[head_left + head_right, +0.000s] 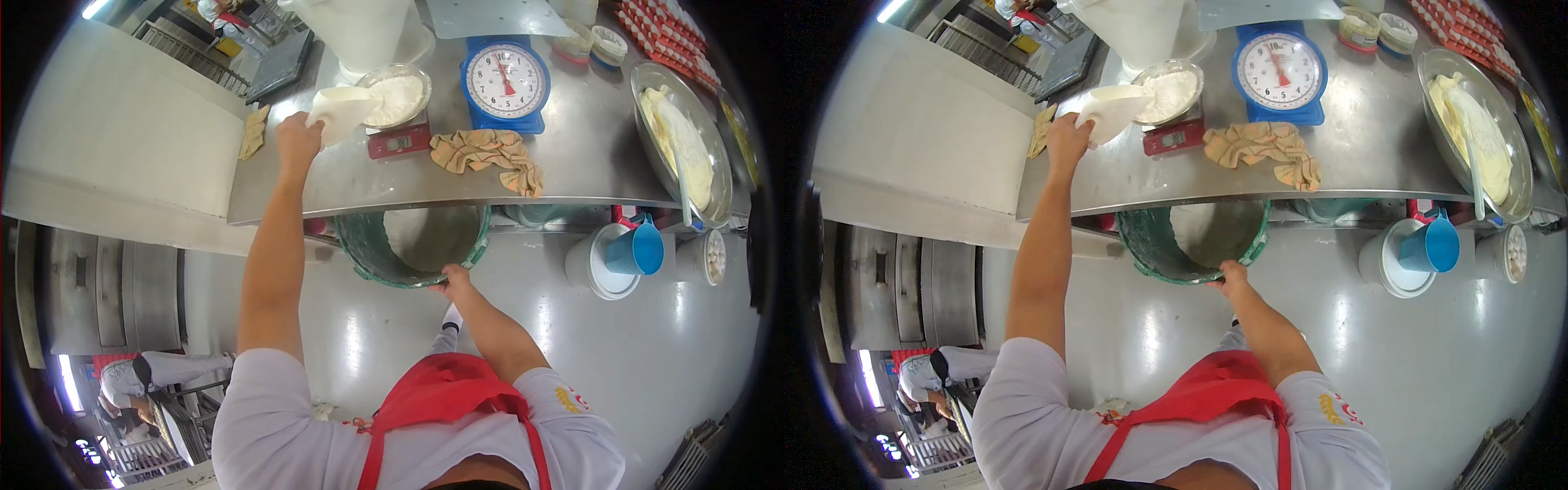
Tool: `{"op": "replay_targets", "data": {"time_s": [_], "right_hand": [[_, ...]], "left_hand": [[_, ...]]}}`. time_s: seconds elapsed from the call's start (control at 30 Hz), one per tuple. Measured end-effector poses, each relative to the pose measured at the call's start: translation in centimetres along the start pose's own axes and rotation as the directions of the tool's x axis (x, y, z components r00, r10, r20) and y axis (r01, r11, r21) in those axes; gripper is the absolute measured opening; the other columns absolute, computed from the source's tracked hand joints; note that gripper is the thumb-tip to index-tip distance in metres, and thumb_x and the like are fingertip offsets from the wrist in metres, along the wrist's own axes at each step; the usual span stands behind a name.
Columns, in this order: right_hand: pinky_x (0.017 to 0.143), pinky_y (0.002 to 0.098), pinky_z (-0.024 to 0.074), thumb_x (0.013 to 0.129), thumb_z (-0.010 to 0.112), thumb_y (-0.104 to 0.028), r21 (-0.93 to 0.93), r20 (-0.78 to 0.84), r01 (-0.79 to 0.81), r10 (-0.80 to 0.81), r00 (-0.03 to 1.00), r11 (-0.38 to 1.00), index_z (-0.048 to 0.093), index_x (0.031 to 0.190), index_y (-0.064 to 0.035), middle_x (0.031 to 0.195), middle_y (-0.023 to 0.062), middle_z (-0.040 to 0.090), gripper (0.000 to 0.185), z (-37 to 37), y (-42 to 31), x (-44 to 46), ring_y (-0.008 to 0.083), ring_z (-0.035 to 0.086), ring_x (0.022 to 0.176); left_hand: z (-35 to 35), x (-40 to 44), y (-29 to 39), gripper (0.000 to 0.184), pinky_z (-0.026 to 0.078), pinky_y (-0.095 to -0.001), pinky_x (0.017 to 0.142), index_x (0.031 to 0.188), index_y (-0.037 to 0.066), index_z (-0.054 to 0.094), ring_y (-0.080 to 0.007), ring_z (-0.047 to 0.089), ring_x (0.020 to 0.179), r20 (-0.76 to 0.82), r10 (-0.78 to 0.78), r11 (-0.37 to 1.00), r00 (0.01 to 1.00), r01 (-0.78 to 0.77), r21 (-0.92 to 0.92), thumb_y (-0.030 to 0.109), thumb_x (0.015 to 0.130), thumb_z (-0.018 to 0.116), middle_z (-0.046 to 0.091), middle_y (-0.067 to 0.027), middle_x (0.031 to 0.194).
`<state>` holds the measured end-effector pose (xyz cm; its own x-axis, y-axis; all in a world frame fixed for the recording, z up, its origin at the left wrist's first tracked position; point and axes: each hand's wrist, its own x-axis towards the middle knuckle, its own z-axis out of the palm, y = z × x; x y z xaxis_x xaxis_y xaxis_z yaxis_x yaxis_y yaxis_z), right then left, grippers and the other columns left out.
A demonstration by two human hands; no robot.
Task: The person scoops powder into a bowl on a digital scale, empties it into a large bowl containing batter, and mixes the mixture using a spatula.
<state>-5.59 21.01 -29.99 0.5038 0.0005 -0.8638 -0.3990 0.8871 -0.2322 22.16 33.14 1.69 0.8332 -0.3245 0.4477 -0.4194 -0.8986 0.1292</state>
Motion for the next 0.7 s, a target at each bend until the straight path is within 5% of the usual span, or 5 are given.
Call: {"op": "replay_targets", "data": {"time_s": [0.17, 0.23, 0.53, 0.67, 0.7], "right_hand": [[0.069, 0.0593, 0.0512, 0.078, 0.042, -0.004, -0.014, 0.021, 0.004, -0.003, 1.0, 1.0, 0.04, 0.106, 0.0037, 0.109, 0.0245, 0.047, 0.03, 0.0, 0.0, 0.0, 0.0456, 0.054, 0.089], [0.069, 0.0593, 0.0514, 0.078, 0.042, -0.004, 0.006, 0.016, 0.015, -0.015, 1.0, 1.0, 0.04, 0.106, 0.0039, 0.109, 0.0246, 0.047, 0.029, -0.1, 0.0, 0.0, 0.0457, 0.054, 0.09], [0.063, 0.0591, 0.0529, 0.081, 0.046, -0.009, 0.034, 0.022, 0.024, -0.025, 0.999, 0.999, 0.044, 0.093, 0.0032, 0.103, 0.0246, 0.045, 0.018, -0.3, 0.3, 0.3, 0.0448, 0.054, 0.083], [0.07, 0.0589, 0.0513, 0.077, 0.042, -0.003, 0.003, -0.021, -0.044, 0.044, 0.999, 0.999, 0.039, 0.11, 0.0012, 0.111, 0.0244, 0.046, 0.033, -0.3, 0.1, 0.9, 0.0471, 0.054, 0.09], [0.069, 0.0583, 0.0518, 0.077, 0.042, -0.003, -0.016, 0.007, -0.009, 0.01, 1.0, 1.0, 0.039, 0.109, 0.0011, 0.11, 0.0243, 0.046, 0.033, -0.3, 0.2, 0.8, 0.0467, 0.054, 0.089]], "left_hand": [[-0.1, -0.1, -2.5, 0.03, 0.052, -0.0299, 0.053, 0.088, -0.003, 0.064, -0.0181, 0.062, 0.066, 0.134, -0.146, 0.948, 0.98, 0.177, -0.264, 0.024, 0.076, 0.065, 0.062, -0.0119, 0.069], [-1.2, -0.8, -2.1, 0.027, 0.052, -0.0235, 0.047, 0.09, -0.006, 0.062, -0.0118, 0.059, 0.065, 0.213, -0.269, 0.756, 0.939, 0.342, -0.558, 0.018, 0.078, 0.064, 0.06, -0.0078, 0.074], [-3.9, -4.4, -0.9, 0.024, 0.054, -0.0266, 0.055, 0.087, -0.007, 0.06, -0.0147, 0.059, 0.065, 0.232, -0.376, 0.454, 0.897, 0.397, -0.798, 0.016, 0.08, 0.063, 0.061, -0.01, 0.077], [-4.8, -8.8, -1.9, 0.024, 0.054, -0.0273, 0.059, 0.088, -0.007, 0.059, -0.0146, 0.06, 0.067, 0.295, -0.351, 0.433, 0.888, 0.434, -0.79, 0.017, 0.081, 0.063, 0.061, -0.0088, 0.075], [-4.4, -10.4, -3.0, 0.023, 0.055, -0.0288, 0.062, 0.089, -0.006, 0.058, -0.0154, 0.06, 0.068, 0.333, -0.329, 0.526, 0.884, 0.464, -0.713, 0.016, 0.082, 0.062, 0.06, -0.0087, 0.078]]}}
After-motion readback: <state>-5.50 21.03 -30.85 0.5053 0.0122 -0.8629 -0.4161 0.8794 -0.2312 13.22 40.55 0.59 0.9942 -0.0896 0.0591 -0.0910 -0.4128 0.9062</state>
